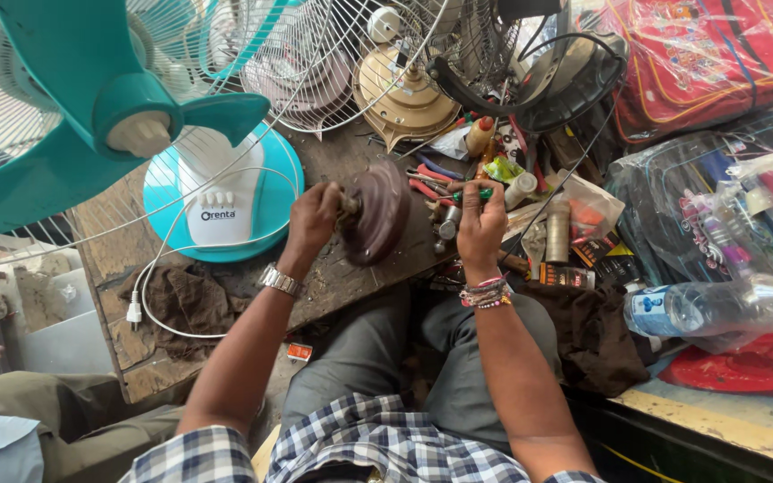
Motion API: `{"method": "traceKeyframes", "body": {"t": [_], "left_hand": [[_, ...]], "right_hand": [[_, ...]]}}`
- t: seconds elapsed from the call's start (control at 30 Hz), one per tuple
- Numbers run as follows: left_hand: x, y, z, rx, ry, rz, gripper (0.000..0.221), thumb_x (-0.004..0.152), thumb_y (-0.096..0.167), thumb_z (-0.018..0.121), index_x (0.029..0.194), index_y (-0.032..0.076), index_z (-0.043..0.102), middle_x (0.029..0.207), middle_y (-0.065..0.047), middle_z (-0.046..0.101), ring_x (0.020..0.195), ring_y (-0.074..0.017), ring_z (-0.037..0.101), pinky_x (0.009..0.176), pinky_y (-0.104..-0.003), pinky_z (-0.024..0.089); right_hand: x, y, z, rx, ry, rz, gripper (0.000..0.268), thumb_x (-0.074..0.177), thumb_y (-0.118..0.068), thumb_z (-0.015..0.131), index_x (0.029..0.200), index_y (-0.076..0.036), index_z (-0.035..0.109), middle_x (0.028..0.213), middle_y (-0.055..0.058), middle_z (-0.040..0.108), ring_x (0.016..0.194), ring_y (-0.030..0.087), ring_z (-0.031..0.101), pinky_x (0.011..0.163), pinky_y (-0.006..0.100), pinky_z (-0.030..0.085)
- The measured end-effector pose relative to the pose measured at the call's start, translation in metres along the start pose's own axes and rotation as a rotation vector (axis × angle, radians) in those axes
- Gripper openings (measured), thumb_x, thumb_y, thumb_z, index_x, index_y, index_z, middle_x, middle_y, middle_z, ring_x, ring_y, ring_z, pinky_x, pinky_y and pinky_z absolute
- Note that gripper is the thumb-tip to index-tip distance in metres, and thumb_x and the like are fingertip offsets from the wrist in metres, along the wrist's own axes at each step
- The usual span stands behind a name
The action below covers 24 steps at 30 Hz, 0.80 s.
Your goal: The person uses a screwdriver to disassemble and adjust the internal components of a fan motor. They manipulate wires and small parts within the motor housing while another person holds the fan blades nearby.
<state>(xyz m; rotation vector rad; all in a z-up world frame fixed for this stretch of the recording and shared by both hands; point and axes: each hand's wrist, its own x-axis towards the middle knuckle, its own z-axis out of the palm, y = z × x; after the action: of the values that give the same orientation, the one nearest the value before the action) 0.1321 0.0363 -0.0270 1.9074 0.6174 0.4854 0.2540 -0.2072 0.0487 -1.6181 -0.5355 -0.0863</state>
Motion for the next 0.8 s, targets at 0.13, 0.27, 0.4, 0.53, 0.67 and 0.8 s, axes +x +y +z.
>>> {"method": "traceKeyframes", "body": {"t": [0.13,0.27,0.4,0.53,0.67,0.8], "left_hand": [[-0.021,-0.015,0.029,-0.644,0.062,-0.253,0.037,0.111,0.032,0.044,0.113,0.001,0.063,0.081,-0.003,0.064,0.060,-0.0124,0.058,0.050,-0.032,0.047],[-0.028,-0.001,0.044,-0.583,0.212,-0.112,0.035,0.112,0.031,0.044,0.123,0.003,0.061,0.091,-0.005,0.064,0.070,-0.0104,0.061,0.056,-0.029,0.053],[-0.030,0.010,0.043,-0.522,0.255,-0.208,0.033,0.108,0.031,0.042,0.120,0.006,0.059,0.089,-0.003,0.066,0.069,-0.0093,0.064,0.055,-0.028,0.055],[-0.033,-0.005,0.040,-0.459,0.270,-0.064,0.031,0.112,0.030,0.044,0.127,0.006,0.058,0.090,-0.003,0.062,0.076,-0.0080,0.055,0.065,-0.027,0.050],[-0.037,-0.014,0.034,-0.599,0.148,-0.092,0.032,0.113,0.031,0.043,0.132,0.008,0.055,0.092,-0.001,0.056,0.077,-0.0074,0.053,0.066,-0.026,0.051],[-0.038,-0.006,0.027,-0.605,0.057,-0.061,0.032,0.114,0.031,0.042,0.135,0.009,0.053,0.099,-0.001,0.059,0.083,-0.0072,0.056,0.067,-0.026,0.054]], "right_hand": [[-0.009,0.016,0.005,0.215,-0.116,0.145,0.017,0.113,-0.026,0.049,0.114,-0.009,0.051,0.086,0.005,0.067,0.077,0.010,0.068,0.072,0.025,0.060],[-0.021,0.007,0.021,0.001,-0.194,0.079,0.026,0.114,-0.025,0.053,0.130,-0.006,0.059,0.107,0.011,0.067,0.097,0.018,0.064,0.087,0.034,0.055],[-0.025,-0.030,0.030,-0.330,-0.250,-0.212,0.052,0.097,-0.033,0.071,0.139,-0.005,0.055,0.126,0.016,0.068,0.116,0.030,0.065,0.102,0.042,0.049],[-0.025,-0.035,0.042,-0.421,-0.272,-0.275,0.066,0.089,-0.030,0.081,0.141,-0.002,0.053,0.131,0.021,0.064,0.122,0.039,0.061,0.102,0.044,0.049],[-0.026,-0.021,0.049,-0.444,-0.337,-0.206,0.058,0.091,-0.026,0.080,0.140,-0.005,0.058,0.129,0.018,0.068,0.121,0.037,0.065,0.101,0.044,0.051],[-0.027,-0.007,0.047,-0.451,-0.318,-0.208,0.058,0.093,-0.026,0.079,0.142,-0.004,0.056,0.131,0.019,0.067,0.121,0.037,0.064,0.102,0.043,0.052]]}}
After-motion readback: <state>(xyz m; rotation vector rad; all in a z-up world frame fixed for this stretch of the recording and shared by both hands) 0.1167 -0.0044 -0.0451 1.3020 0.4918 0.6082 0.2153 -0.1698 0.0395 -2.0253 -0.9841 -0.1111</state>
